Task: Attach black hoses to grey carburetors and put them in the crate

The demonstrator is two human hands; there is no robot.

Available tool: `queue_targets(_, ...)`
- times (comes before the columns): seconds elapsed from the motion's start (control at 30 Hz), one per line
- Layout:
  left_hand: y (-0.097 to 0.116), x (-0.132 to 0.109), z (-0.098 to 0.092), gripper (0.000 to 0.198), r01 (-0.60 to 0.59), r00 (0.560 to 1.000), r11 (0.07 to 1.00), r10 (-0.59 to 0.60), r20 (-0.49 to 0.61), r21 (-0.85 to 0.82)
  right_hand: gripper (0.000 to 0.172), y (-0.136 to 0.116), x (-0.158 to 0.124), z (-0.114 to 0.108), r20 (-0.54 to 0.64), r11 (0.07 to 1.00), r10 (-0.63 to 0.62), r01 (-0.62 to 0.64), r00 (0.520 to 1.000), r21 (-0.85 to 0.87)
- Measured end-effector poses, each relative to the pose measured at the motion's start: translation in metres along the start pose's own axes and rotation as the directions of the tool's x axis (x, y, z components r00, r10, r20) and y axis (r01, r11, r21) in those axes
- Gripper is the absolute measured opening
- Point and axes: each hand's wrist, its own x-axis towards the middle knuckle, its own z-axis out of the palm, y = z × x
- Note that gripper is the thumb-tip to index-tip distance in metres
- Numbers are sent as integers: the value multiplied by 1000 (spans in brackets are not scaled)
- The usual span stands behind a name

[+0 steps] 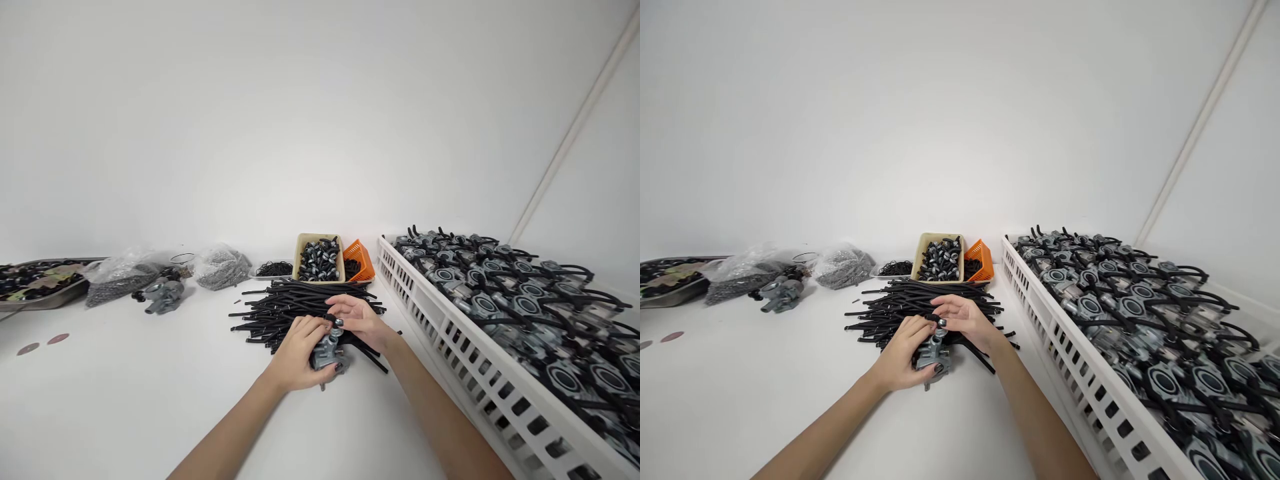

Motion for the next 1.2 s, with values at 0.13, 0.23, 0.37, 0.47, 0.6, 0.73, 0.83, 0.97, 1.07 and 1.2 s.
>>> queue_targets(0.13, 0, 0, 0, 35, -5, 1000, 1000, 5, -16, 11, 47, 0, -1, -3, 62, 1000, 16, -16, 998, 8)
queue_targets(0.23, 2, 1, -1, 34, -8, 1000, 1000, 8, 0, 5, 46, -2, -2, -4, 118, 999, 40, -39, 992, -5)
queue_targets(0.37, 4, 1, -1, 32, 4, 1000, 1000, -4, -3, -2, 43, -5, -3, -5, 138, 995, 90, -83, 986, -58)
queue_targets(0.47, 4, 1, 0, 32, 8, 1000, 1000, -8, -6, -7, 45, -6, -4, -6, 126, 991, 118, -108, 985, -77)
queue_targets(0.6, 3, 1, 1, 38, 25, 1000, 1000, -25, -15, -18, 44, -3, -3, -8, 122, 989, 124, -113, 985, -94)
queue_targets(0.73, 7, 0, 3, 39, 119, 992, 991, -121, -38, -59, 43, 0, -2, -10, 126, 991, 102, -90, 987, -95)
queue_targets(0.83, 10, 0, 3, 42, 212, 975, 974, -216, -45, -76, 40, -1, -2, -9, 144, 989, 107, -91, 984, -117)
queue_targets(0.97, 11, 1, 1, 43, 215, 976, 974, -217, -16, -71, 35, -7, -3, -5, 202, 976, 151, -113, 968, -186)
queue_targets(1.07, 9, 2, -2, 43, 144, 990, 988, -143, 16, -54, 37, -9, -3, -4, 208, 969, 146, -98, 967, -226)
queue_targets(1.2, 8, 4, -3, 42, 111, 993, 992, -108, 47, -52, 36, -6, -2, -7, 189, 959, 172, -121, 967, -254)
